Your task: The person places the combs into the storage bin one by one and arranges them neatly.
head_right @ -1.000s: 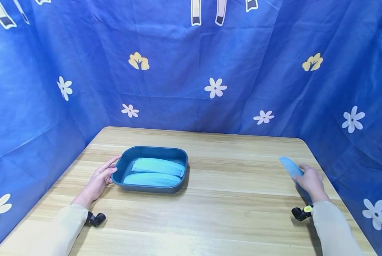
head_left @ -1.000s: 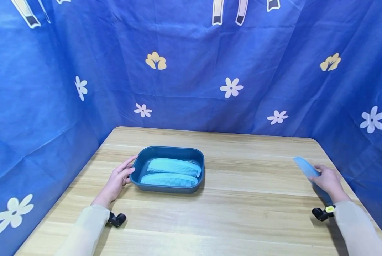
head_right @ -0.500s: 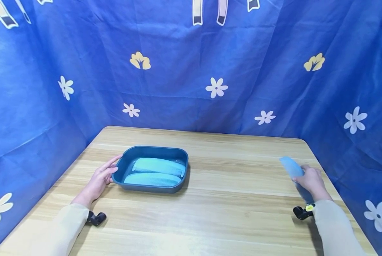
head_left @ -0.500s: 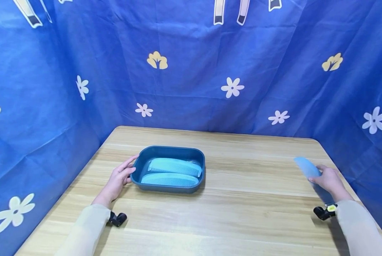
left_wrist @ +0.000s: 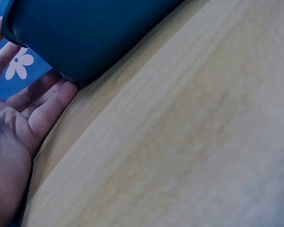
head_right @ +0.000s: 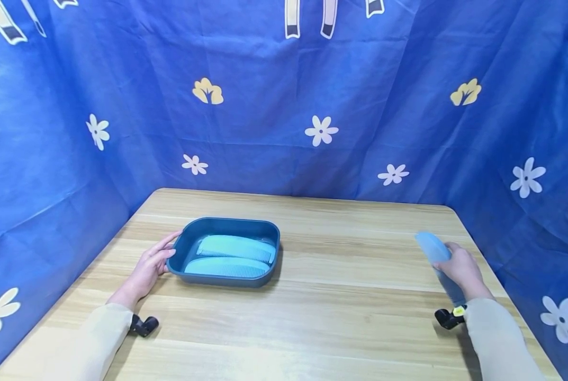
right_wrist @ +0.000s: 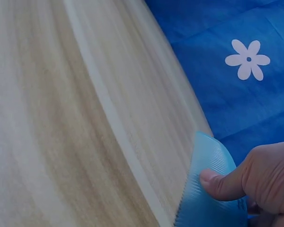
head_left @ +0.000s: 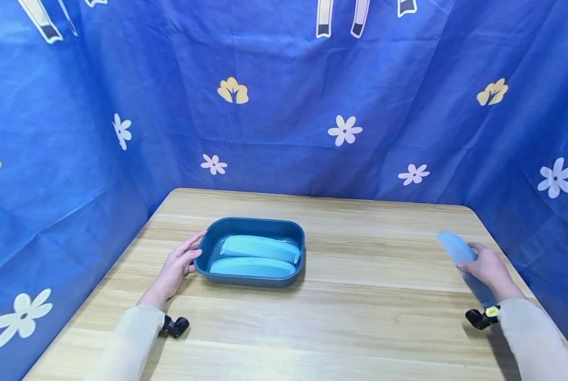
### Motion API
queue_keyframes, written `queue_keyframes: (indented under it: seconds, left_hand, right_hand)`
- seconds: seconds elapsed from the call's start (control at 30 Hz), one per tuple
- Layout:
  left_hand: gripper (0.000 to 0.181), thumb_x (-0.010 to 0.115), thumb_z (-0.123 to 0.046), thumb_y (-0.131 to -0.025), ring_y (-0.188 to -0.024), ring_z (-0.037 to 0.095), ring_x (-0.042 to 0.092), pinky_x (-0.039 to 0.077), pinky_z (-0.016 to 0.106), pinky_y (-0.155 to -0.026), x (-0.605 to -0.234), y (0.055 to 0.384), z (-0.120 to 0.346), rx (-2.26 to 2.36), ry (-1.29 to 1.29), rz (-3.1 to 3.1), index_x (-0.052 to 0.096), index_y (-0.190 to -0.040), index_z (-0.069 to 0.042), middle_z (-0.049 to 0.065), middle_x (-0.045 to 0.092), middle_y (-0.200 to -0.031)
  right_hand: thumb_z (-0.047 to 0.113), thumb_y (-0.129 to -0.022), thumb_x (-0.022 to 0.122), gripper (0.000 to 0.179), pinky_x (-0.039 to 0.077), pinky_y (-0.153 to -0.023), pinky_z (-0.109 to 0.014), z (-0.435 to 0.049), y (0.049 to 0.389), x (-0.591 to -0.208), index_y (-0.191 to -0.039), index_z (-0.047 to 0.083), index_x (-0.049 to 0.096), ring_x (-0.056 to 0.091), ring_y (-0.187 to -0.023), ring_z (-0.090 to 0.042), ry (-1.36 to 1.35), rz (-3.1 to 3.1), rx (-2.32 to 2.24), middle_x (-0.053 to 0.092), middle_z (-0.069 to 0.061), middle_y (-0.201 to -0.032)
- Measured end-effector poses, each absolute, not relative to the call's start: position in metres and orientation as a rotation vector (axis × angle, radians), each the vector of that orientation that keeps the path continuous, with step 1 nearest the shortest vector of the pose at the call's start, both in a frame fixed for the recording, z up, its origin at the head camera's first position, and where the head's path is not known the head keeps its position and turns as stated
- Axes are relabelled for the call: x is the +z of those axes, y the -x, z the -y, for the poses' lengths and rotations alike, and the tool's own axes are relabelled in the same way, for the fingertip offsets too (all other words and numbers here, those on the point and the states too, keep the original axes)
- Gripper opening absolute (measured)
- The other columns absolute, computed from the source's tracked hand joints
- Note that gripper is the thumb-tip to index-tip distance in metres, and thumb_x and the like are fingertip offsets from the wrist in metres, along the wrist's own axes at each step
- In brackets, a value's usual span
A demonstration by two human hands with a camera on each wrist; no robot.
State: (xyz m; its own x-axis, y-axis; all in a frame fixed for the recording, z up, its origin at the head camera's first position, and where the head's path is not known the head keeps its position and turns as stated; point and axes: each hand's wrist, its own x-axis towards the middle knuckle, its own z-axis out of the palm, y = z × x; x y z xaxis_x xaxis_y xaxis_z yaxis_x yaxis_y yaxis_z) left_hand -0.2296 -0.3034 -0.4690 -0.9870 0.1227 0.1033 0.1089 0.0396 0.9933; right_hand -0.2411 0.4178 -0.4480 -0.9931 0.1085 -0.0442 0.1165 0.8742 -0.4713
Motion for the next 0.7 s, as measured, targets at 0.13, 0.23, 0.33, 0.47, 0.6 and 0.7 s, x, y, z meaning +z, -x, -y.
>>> queue_keyframes:
  seconds: [0.13, 0.23, 0.33, 0.47, 0.6, 0.7]
  left_hand:
    - [0.049, 0.048, -0.017, -0.097, -0.084, 0.012, 0.062, 0.054, 0.026, -0.067, -0.4685, 0.2294, 0.3033, 2.15, -0.241, -2.268, 0.035, -0.144, -0.012, 0.016, 0.038, -0.121]
    - [0.049, 0.048, -0.016, -0.097, -0.085, 0.013, 0.062, 0.054, 0.027, -0.067, -0.4682, 0.2297, 0.3034, 2.153, -0.252, -2.267, 0.035, -0.144, -0.011, 0.016, 0.041, -0.12]
    - [0.049, 0.047, -0.016, -0.097, -0.085, 0.014, 0.063, 0.054, 0.028, -0.067, -0.4681, 0.2298, 0.3034, 2.157, -0.265, -2.264, 0.034, -0.144, -0.01, 0.016, 0.045, -0.12]
    - [0.05, 0.048, -0.016, -0.097, -0.085, 0.014, 0.063, 0.054, 0.027, -0.066, -0.4676, 0.2295, 0.3036, 2.155, -0.266, -2.266, 0.034, -0.144, -0.01, 0.016, 0.045, -0.119]
    - [0.05, 0.048, -0.016, -0.097, -0.084, 0.013, 0.062, 0.054, 0.027, -0.065, -0.4667, 0.2291, 0.3035, 2.151, -0.25, -2.267, 0.034, -0.144, -0.01, 0.016, 0.043, -0.119]
    - [0.049, 0.046, -0.014, -0.097, -0.083, 0.013, 0.062, 0.053, 0.026, -0.065, -0.4662, 0.229, 0.3034, 2.149, -0.236, -2.263, 0.033, -0.145, -0.009, 0.016, 0.042, -0.119]
  right_hand:
    - [0.012, -0.082, 0.066, 0.068, 0.047, -0.067, -0.056, -0.4168, 0.2419, -0.4471, -0.132, -0.016, 0.031, 0.05, -0.094, -0.053, -0.182, -3.005, -0.813, 0.043, -0.044, -0.113]
    - [0.011, -0.083, 0.064, 0.066, 0.049, -0.06, -0.049, -0.4167, 0.2409, -0.4451, -0.133, -0.016, 0.03, 0.054, -0.088, -0.049, -0.201, -2.969, -0.865, 0.045, -0.042, -0.11]
    - [0.01, -0.084, 0.063, 0.064, 0.05, -0.056, -0.046, -0.4159, 0.2391, -0.4427, -0.133, -0.015, 0.03, 0.056, -0.085, -0.048, -0.188, -2.968, -0.906, 0.046, -0.042, -0.108]
    - [0.01, -0.085, 0.062, 0.062, 0.05, -0.056, -0.046, -0.4137, 0.2377, -0.4417, -0.133, -0.014, 0.032, 0.055, -0.087, -0.049, -0.149, -3.017, -0.932, 0.045, -0.042, -0.109]
    - [0.009, -0.086, 0.062, 0.06, 0.05, -0.058, -0.047, -0.4115, 0.2371, -0.4417, -0.134, -0.013, 0.033, 0.053, -0.089, -0.05, -0.127, -3.06, -0.967, 0.045, -0.042, -0.109]
    - [0.01, -0.086, 0.063, 0.059, 0.05, -0.059, -0.047, -0.409, 0.2364, -0.4414, -0.133, -0.013, 0.035, 0.053, -0.089, -0.05, -0.11, -3.096, -0.994, 0.046, -0.041, -0.108]
